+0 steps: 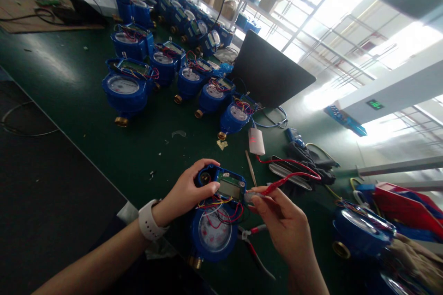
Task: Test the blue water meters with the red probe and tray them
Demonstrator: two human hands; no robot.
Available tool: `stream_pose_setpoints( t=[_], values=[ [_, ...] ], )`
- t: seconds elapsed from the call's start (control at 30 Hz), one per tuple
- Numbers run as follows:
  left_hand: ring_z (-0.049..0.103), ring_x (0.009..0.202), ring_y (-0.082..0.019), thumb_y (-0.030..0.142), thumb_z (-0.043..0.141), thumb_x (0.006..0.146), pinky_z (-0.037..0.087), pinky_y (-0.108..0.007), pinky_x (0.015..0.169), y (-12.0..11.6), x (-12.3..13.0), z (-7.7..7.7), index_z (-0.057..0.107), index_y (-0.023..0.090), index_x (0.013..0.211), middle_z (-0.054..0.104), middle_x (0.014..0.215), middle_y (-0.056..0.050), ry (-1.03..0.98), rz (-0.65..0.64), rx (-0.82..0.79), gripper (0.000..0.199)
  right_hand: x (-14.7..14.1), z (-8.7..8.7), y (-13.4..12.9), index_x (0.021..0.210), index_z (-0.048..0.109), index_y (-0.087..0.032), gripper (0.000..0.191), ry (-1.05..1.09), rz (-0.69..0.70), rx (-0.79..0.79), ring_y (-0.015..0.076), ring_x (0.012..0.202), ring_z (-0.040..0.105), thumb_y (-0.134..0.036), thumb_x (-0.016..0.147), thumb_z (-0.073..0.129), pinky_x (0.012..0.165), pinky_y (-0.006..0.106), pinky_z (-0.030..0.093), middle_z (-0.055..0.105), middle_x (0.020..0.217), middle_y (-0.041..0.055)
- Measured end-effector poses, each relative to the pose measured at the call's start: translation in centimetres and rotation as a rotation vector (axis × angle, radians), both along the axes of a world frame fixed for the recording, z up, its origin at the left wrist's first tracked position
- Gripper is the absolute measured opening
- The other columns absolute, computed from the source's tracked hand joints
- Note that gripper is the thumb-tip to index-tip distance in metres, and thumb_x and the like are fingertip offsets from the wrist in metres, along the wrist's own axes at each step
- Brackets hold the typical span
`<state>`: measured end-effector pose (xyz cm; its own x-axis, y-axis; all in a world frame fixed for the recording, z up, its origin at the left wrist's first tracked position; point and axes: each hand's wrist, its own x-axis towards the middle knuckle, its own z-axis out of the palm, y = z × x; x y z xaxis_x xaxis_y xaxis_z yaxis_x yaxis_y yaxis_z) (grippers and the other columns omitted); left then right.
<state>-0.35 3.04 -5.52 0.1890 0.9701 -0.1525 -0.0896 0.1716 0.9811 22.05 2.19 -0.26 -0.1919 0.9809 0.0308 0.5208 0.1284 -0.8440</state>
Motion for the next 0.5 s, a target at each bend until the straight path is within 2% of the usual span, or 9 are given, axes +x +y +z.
stream_pose_setpoints(
  t=[0.37, 0.5],
  values=[
    [0.062, 0.106, -0.03, 0.035, 0.063, 0.077, 0.05, -0.05, 0.093, 0.14, 0.05, -0.02, 0.056, 0.02, 0.117, 0.062, 0.116, -0.01, -0.017, 0.004, 0.0, 0.043, 0.03, -0.14, -0.1, 0.097, 0.069, -0.024, 0.013, -0.01, 0.001, 0.0, 0.0172, 0.067, 0.07, -0.033, 0.091, 0.063, 0.056, 0.025, 0.061, 0.074, 0.08, 0.0027],
    [0.062, 0.104, -0.03, 0.036, 0.062, 0.077, 0.052, -0.05, 0.091, 0.16, 0.08, -0.07, 0.056, 0.02, 0.116, 0.062, 0.115, -0.01, -0.012, 0.004, -0.008, 0.043, 0.1, -0.52, -0.36, 0.102, 0.069, -0.024, 0.015, 0.029, 0.012, 0.02, 0.018, 0.069, 0.072, -0.033, 0.092, 0.062, 0.061, 0.029, 0.063, 0.076, 0.089, 0.005]
  ],
)
